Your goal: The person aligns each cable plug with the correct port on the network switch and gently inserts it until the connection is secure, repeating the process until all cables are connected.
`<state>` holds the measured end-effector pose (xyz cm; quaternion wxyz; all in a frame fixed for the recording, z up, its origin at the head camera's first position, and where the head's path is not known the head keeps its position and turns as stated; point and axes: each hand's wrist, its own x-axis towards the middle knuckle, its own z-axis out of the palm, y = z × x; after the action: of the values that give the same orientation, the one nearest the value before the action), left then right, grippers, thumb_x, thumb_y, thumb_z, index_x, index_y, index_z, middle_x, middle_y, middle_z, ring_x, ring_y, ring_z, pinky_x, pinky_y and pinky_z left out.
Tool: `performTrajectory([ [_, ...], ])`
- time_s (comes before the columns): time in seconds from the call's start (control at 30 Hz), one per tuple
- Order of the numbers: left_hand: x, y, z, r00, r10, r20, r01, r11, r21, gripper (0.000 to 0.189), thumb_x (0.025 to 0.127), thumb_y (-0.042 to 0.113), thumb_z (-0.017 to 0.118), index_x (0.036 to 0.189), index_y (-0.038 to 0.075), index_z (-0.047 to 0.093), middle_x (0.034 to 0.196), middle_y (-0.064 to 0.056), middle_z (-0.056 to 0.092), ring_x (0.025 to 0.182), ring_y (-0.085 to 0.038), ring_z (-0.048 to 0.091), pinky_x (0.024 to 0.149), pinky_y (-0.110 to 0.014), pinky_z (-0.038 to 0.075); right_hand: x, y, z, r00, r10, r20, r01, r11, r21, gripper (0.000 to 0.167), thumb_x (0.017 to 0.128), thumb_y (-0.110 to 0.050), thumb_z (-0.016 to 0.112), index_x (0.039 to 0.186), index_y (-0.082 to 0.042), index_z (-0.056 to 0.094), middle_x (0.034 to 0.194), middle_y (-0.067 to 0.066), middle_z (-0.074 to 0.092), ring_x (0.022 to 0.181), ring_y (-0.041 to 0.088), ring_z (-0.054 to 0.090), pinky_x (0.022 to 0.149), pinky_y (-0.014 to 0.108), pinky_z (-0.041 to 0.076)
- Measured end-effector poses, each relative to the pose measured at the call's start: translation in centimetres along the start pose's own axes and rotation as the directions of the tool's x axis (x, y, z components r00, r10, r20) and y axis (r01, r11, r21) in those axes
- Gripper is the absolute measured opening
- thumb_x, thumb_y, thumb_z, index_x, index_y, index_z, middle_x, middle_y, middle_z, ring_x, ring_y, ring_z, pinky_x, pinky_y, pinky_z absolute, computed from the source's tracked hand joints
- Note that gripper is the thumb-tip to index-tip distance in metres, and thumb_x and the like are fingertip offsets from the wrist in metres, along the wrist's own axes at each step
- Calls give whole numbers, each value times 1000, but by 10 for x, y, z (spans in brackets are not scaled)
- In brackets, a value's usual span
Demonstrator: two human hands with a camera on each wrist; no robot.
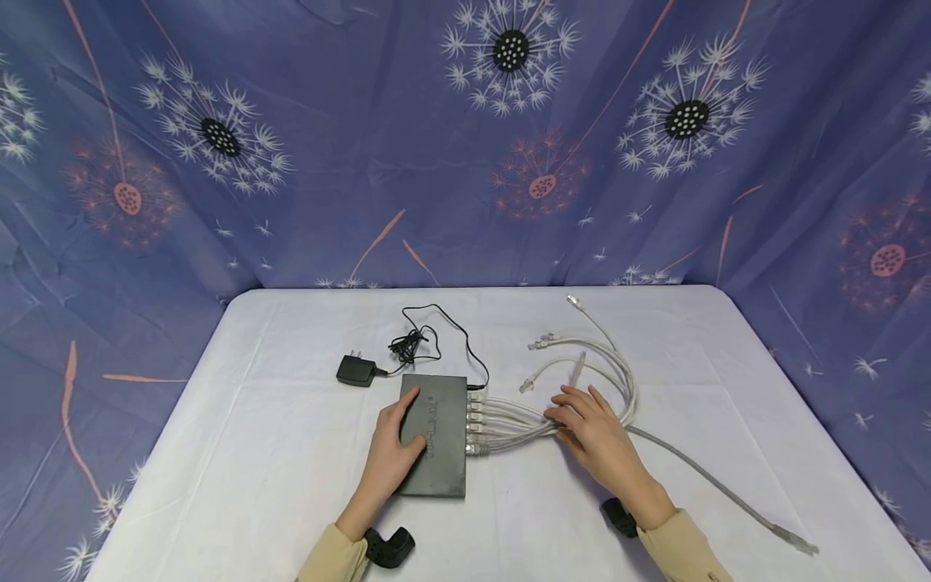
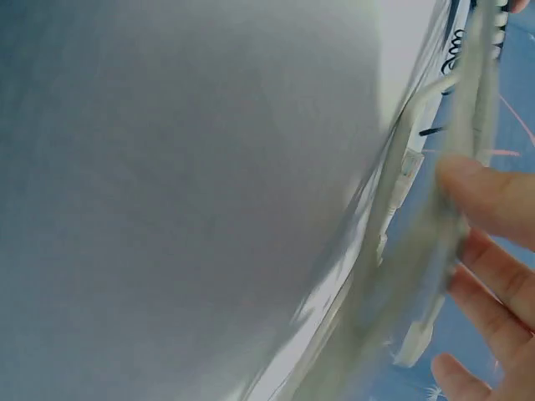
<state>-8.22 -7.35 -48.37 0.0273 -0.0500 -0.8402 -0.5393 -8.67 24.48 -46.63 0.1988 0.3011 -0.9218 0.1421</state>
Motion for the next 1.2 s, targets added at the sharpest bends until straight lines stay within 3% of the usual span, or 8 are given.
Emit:
performTrajectory([
  [0.33,-1,0,-2,1000,3,17,-4,1000,25,68,79,-3,58,144,4,41,132,-32,37,119,-47,35,87,-63,34,1,0,0,999,35,26,-35,999,14,50,70,1,81,117,-5,66,126,18,56,121,39,47,98,60,31],
  [0.57,-3,4,-2,999,15,42,-19,995,95,63,81,-3,58,142,2,42,134,-35,33,119,-50,32,84,-63,36,0,0,-1,996,71,52,-72,997,13,50,72,-2,80,119,-5,65,129,19,54,122,40,46,99,60,30],
  [0.87,-6,15,-2,999,2,53,-9,993,121,58,83,-6,57,139,1,45,137,-39,27,121,-51,27,84,-63,36,-1,-1,1,993,100,56,-101,994,28,49,73,-5,80,120,-4,65,128,20,55,122,41,46,99,60,30],
  [1.2,-4,18,-10,997,17,75,-31,981,189,60,84,-1,60,141,5,43,142,-33,24,126,-49,26,93,-64,25,-4,1,0,988,131,82,-136,990,49,49,78,-9,78,123,-2,61,129,21,53,122,43,44,98,61,31],
])
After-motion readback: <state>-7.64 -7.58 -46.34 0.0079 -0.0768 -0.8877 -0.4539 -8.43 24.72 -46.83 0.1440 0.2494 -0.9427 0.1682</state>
